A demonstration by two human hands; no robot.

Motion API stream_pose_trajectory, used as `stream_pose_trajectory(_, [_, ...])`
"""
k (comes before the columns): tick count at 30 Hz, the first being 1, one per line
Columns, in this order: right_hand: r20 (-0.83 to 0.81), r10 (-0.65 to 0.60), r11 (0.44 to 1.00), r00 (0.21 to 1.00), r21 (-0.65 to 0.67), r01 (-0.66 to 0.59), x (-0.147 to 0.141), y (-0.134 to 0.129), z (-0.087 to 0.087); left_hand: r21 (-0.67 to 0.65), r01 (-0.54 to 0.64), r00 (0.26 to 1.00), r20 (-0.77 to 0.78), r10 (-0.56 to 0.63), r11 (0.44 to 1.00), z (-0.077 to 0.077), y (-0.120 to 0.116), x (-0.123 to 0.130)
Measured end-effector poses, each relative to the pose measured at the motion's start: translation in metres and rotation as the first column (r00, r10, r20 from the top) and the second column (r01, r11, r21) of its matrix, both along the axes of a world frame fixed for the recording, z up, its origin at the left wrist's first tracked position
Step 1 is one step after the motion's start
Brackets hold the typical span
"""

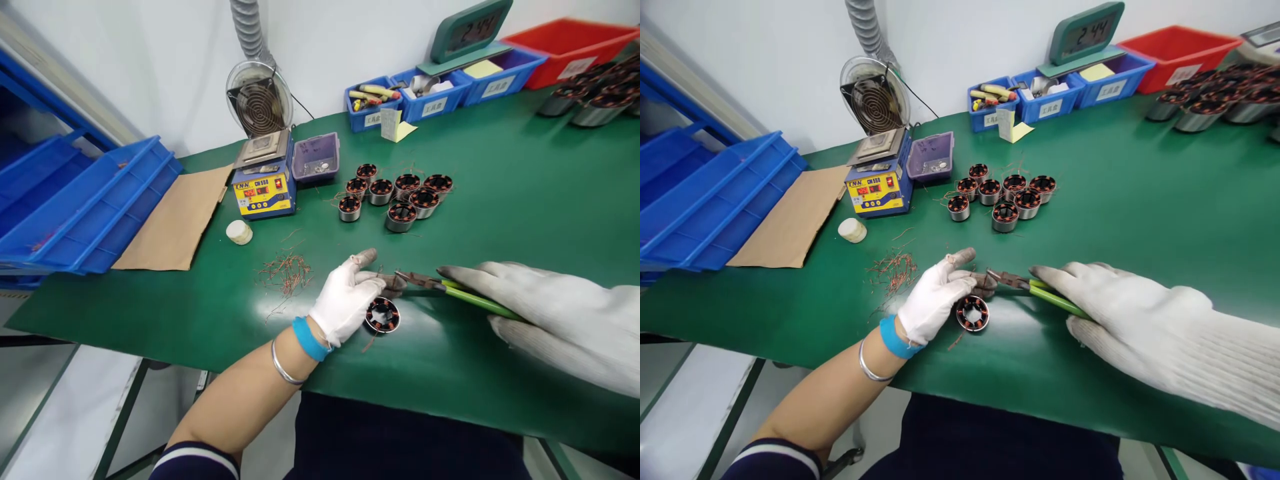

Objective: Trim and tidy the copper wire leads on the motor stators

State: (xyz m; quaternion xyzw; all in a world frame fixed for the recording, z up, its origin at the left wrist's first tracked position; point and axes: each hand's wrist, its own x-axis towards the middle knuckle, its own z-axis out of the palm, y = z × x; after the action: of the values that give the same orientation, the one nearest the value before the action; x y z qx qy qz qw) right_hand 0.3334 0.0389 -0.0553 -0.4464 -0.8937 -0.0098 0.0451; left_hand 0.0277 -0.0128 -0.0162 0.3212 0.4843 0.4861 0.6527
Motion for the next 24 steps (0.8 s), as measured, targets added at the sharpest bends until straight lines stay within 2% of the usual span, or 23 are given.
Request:
stream_pose_trajectory(4, [-0.058, 0.172, 0.984, 0.983, 0.047, -0.169, 0.005, 0.004, 0.006, 0.001, -0.014, 1.000, 0.017, 0.014, 1.000, 0.001, 0.000, 0.002])
stream_pose_trajectory(8, [-0.082, 0.139, 0.985, 0.987, 0.114, -0.130, 0.012, 0.008, 0.007, 0.019, 0.011, 1.000, 0.012, -0.011, 1.000, 0.001, 0.001, 0.003])
stream_pose_trajectory(11, [-0.075, 0.120, 0.992, 0.990, 0.053, -0.116, 0.013, 0.010, 0.007, 0.022, 0.025, 0.999, -0.023, -0.025, 0.999, 0.002, 0.001, 0.002])
stream_pose_trajectory(15, [-0.072, 0.133, 0.991, 0.989, -0.016, -0.134, -0.004, 0.012, 0.015, 0.020, 0.022, 0.997, -0.076, -0.020, 1.000, 0.003, 0.001, 0.000])
stream_pose_trajectory(21, [-0.083, 0.206, 0.976, 0.975, 0.085, -0.199, -0.039, 0.013, 0.040, 0.015, 0.029, 0.991, -0.129, -0.027, 0.999, 0.002, 0.002, 0.000])
stream_pose_trajectory(24, [-0.090, 0.273, 0.953, 0.958, 0.162, -0.256, -0.040, 0.013, 0.041, 0.026, 0.030, 0.985, -0.169, -0.025, 0.999, 0.002, 0.002, 0.001])
